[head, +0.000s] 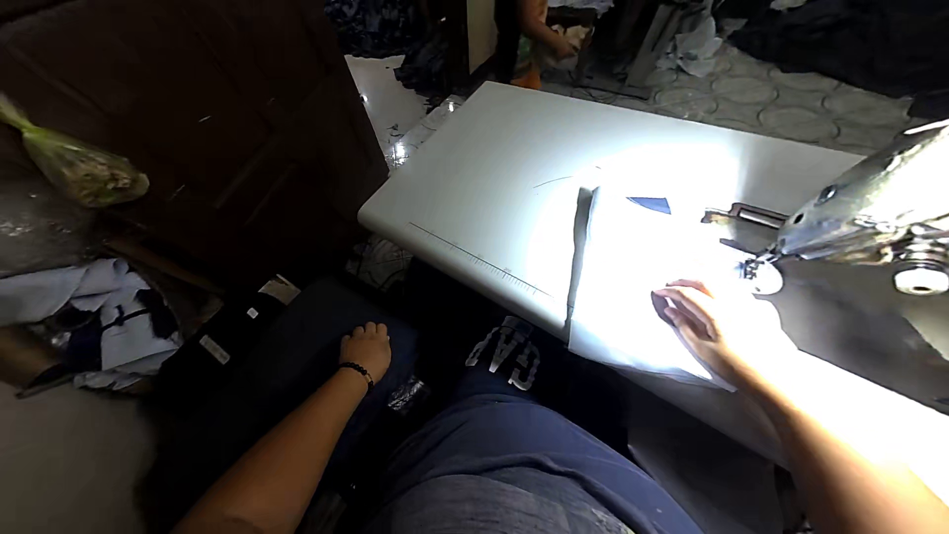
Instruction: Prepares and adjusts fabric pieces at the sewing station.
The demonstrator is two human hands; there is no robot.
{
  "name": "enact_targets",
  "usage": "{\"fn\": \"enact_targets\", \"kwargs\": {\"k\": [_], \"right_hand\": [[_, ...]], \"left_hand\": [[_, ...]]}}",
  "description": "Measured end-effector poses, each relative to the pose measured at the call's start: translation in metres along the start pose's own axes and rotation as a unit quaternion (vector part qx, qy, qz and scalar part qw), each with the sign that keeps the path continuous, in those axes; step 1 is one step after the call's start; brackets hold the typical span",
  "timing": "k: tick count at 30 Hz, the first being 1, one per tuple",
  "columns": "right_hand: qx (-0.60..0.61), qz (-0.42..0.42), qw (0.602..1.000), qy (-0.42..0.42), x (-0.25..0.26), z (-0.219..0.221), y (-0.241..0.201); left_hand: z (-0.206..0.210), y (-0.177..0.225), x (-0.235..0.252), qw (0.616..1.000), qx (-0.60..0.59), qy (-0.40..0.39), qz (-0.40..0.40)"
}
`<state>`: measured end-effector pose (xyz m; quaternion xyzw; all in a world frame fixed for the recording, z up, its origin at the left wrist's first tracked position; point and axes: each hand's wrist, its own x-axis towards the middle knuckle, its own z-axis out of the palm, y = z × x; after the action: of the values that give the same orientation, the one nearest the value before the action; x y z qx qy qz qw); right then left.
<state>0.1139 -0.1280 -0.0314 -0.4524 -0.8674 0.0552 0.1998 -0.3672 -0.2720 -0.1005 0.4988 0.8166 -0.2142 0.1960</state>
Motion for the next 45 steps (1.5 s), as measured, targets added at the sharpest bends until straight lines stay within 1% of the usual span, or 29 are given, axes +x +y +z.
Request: {"fn": "enact_targets", "kwargs": {"k": [3,5,7,9,11,12,13,14,15,17,19,21,24,26,27,29,30,32,33,36,37,38,39,40,41,42,43,44,45], "right_hand": [[0.006,0.036,0.999,-0.04,0.003,-0.026,-0.016],[0.012,0.029,0.999,-0.023,-0.001,-0.039,-0.032],[0.062,-0.007,0.998,0.032,-0.009,-0.045,-0.064],[0.143,-0.034,0.988,0.037,-0.018,-0.048,-0.114],[0.247,-0.079,0.966,-0.02,-0.022,-0.039,-0.155],[0.285,-0.104,0.951,-0.062,-0.02,-0.032,-0.171],[0.321,-0.125,0.933,-0.104,-0.018,-0.026,-0.186],[0.355,-0.137,0.913,-0.144,-0.016,-0.022,-0.2],[0.39,-0.137,0.892,-0.184,-0.014,-0.021,-0.212],[0.462,-0.119,0.842,-0.253,-0.012,-0.022,-0.231],[0.526,-0.088,0.798,-0.279,-0.01,-0.027,-0.243],[0.564,-0.048,0.773,-0.286,-0.01,-0.035,-0.248],[0.571,-0.05,0.757,-0.315,-0.014,-0.051,-0.252],[0.562,-0.038,0.772,-0.296,-0.02,-0.051,-0.257],[0.553,-0.011,0.786,-0.276,-0.022,-0.049,-0.258],[0.555,0.08,0.797,-0.221,-0.021,-0.04,-0.257],[0.577,0.132,0.783,-0.19,-0.02,-0.034,-0.254],[0.647,0.2,0.723,-0.132,-0.018,-0.025,-0.245],[0.693,0.211,0.683,-0.097,-0.02,-0.022,-0.241],[0.805,0.179,0.565,0.042,-0.022,-0.021,-0.238],[0.82,0.176,0.538,0.086,-0.02,-0.024,-0.238],[0.823,0.18,0.525,0.121,-0.019,-0.028,-0.237],[0.812,0.188,0.535,0.139,-0.019,-0.032,-0.237],[0.781,0.189,0.581,0.13,-0.021,-0.035,-0.236],[0.72,0.169,0.668,0.083,-0.026,-0.038,-0.237],[0.619,0.122,0.776,-0.008,-0.034,-0.044,-0.239],[0.505,0.043,0.852,-0.129,-0.041,-0.053,-0.245],[0.403,-0.047,0.885,-0.227,-0.045,-0.059,-0.253],[0.319,-0.132,0.894,-0.286,-0.049,-0.062,-0.261]], "left_hand": [[-0.003,-0.009,0.003,0.999,-0.018,-0.016,0.043],[-0.012,-0.021,0.001,0.995,-0.082,0.004,0.057],[-0.035,-0.028,-0.01,0.983,-0.158,0.061,0.069],[-0.072,-0.024,-0.033,0.963,-0.204,0.15,0.094],[-0.109,-0.007,-0.064,0.923,-0.225,0.276,0.147],[-0.124,0.004,-0.082,0.886,-0.22,0.358,0.193],[-0.138,0.016,-0.1,0.839,-0.205,0.441,0.243],[-0.15,0.028,-0.119,0.796,-0.189,0.499,0.285],[-0.162,0.04,-0.136,0.765,-0.176,0.53,0.319],[-0.176,0.059,-0.158,0.733,-0.159,0.549,0.369],[-0.181,0.073,-0.168,0.717,-0.15,0.554,0.395],[-0.18,0.082,-0.174,0.708,-0.138,0.56,0.409],[-0.18,0.089,-0.179,0.703,-0.121,0.563,0.417],[-0.181,0.093,-0.176,0.708,-0.117,0.553,0.425],[-0.181,0.095,-0.173,0.706,-0.114,0.551,0.43],[-0.18,0.098,-0.171,0.697,-0.112,0.554,0.44],[-0.179,0.099,-0.174,0.698,-0.11,0.55,0.446],[-0.175,0.099,-0.182,0.697,-0.1,0.546,0.453],[-0.172,0.099,-0.187,0.698,-0.096,0.54,0.46],[-0.158,0.104,-0.2,0.7,-0.073,0.478,0.525],[-0.153,0.106,-0.201,0.696,-0.058,0.451,0.556],[-0.15,0.107,-0.201,0.682,-0.049,0.438,0.583],[-0.151,0.107,-0.2,0.663,-0.056,0.434,0.608],[-0.155,0.105,-0.201,0.64,-0.081,0.435,0.628],[-0.161,0.103,-0.2,0.618,-0.11,0.433,0.646],[-0.169,0.1,-0.198,0.604,-0.131,0.415,0.667],[-0.176,0.098,-0.195,0.598,-0.14,0.373,0.696],[-0.179,0.099,-0.19,0.594,-0.146,0.307,0.729],[-0.176,0.101,-0.184,0.595,-0.152,0.225,0.756]]}}
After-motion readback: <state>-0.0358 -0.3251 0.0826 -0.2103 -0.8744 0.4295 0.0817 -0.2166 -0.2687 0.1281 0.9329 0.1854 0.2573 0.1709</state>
